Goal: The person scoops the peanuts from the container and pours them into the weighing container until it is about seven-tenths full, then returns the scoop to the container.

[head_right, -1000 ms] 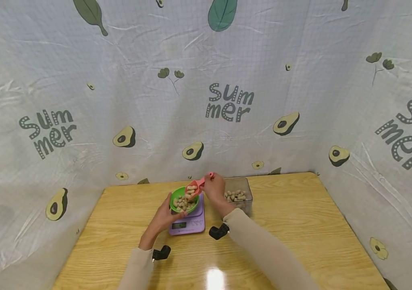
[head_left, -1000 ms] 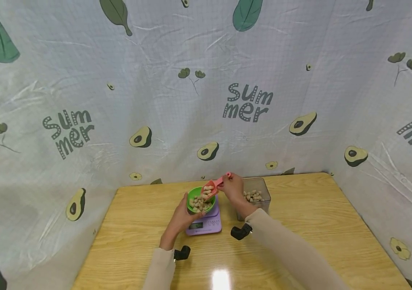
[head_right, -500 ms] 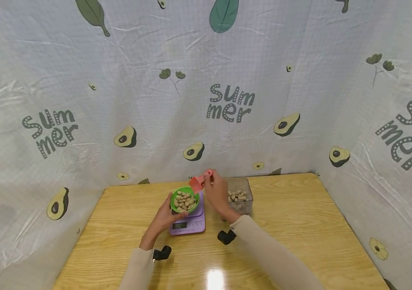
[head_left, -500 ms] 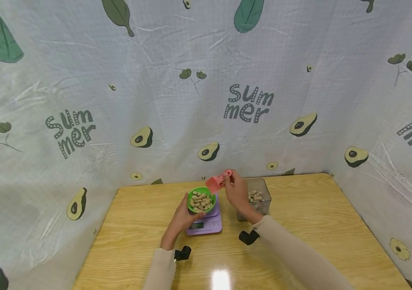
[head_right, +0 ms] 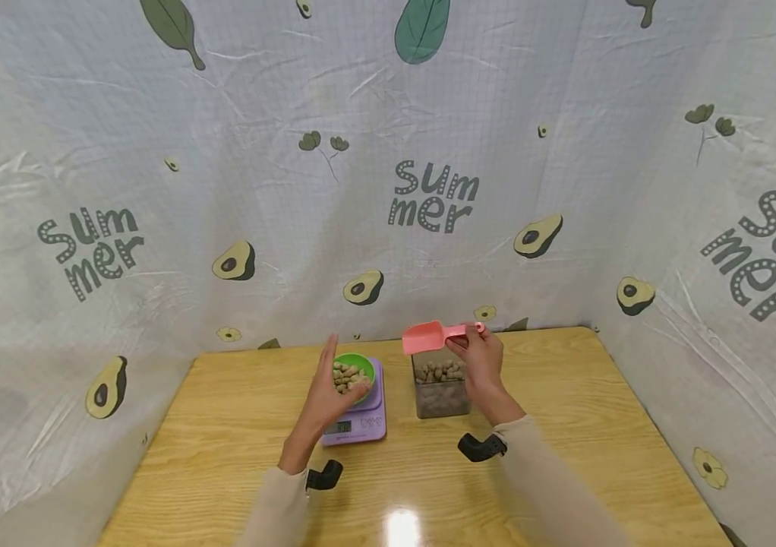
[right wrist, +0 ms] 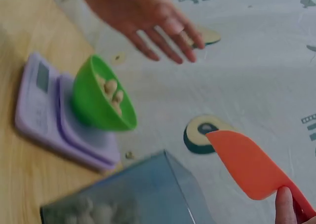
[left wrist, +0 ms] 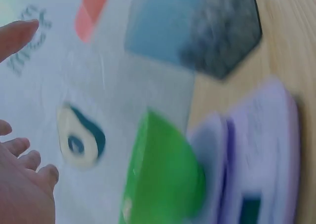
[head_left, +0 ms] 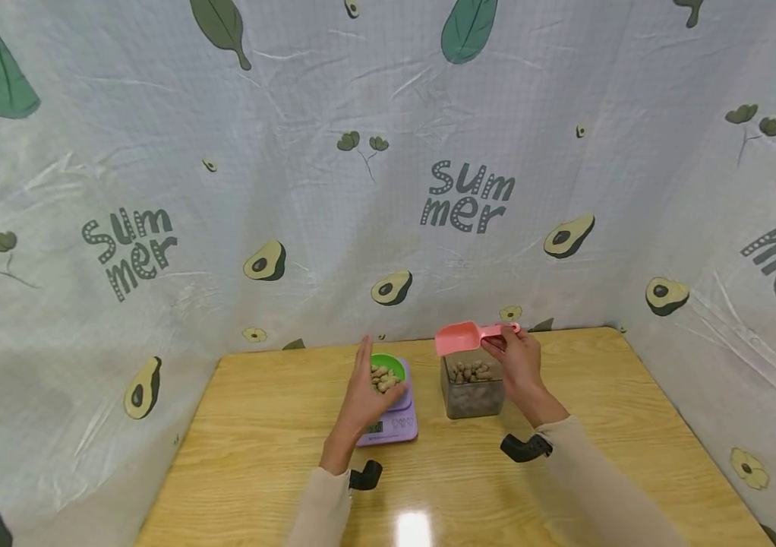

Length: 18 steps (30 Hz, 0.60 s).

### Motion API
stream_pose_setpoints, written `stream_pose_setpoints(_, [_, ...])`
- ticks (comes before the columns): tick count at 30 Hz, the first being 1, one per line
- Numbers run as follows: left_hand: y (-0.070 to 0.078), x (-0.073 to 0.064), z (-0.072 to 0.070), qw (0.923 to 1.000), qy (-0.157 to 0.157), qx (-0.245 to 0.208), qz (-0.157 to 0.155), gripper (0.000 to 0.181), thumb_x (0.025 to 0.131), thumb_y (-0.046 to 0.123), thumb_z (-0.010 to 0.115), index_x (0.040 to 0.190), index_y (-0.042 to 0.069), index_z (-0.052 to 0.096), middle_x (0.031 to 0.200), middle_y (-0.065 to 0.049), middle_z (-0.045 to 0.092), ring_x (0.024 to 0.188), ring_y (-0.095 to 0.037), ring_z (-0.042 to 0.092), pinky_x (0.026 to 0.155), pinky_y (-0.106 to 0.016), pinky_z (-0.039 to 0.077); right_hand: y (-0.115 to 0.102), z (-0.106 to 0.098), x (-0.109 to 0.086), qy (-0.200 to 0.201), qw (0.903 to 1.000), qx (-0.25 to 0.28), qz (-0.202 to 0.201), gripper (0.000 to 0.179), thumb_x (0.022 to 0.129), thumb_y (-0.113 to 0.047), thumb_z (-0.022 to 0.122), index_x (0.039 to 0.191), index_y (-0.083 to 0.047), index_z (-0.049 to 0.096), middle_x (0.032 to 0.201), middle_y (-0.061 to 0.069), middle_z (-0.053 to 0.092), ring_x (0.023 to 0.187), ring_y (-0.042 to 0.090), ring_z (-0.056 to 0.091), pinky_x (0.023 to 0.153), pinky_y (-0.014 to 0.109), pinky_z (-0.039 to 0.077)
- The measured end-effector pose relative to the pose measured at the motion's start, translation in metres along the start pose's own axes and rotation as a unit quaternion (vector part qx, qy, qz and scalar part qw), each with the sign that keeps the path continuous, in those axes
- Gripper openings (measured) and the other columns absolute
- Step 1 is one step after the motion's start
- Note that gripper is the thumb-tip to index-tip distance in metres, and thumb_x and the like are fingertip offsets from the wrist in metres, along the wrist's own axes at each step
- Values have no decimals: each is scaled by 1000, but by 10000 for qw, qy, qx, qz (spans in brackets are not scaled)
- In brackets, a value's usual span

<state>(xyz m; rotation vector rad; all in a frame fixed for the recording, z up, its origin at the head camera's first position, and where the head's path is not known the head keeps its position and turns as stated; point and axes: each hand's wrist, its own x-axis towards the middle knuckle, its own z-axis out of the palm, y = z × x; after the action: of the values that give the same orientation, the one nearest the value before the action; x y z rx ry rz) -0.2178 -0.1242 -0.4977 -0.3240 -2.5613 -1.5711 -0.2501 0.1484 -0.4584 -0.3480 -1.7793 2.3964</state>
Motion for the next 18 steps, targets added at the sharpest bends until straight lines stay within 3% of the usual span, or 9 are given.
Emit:
stream_pose_setpoints(4, [21,10,23,9988,-449,-44,185,107,83,42,76,160,27,4,167,-2,4,153,-34,10,116,-64,23,-6,-16,2,44,9983,-442,-366,31,106,-21,43,123,3,51,91,-3,62,81,4,68,82,23,57])
stream_pose_setpoints(9, [30,25,53,9936,-1108,64,203,111,82,46,76,160,18,2,167,-8,4,152,-35,14,116,-59,28,-8,-25,5,-190,9873,-1238,-975,32,106,-21,44,121,6,53,100,5,65,83,2,68,81,25,58])
stream_pose_setpoints(14, [27,37,78,9891,-1460,187,34,119,79,52,77,160,14,-1,167,-12,4,151,-37,20,114,-57,33,-7,-29,12,-559,9592,-2348,-1475,35,105,-23,46,121,6,56,112,26,65,84,2,69,80,26,58])
stream_pose_setpoints(18, [21,42,91,9888,-1488,68,-108,121,78,44,80,159,14,-4,167,-14,4,151,-38,19,115,-57,31,-5,-31,18,-1044,9292,-3085,-1746,34,105,-23,47,119,5,59,108,27,65,90,21,72,80,32,59])
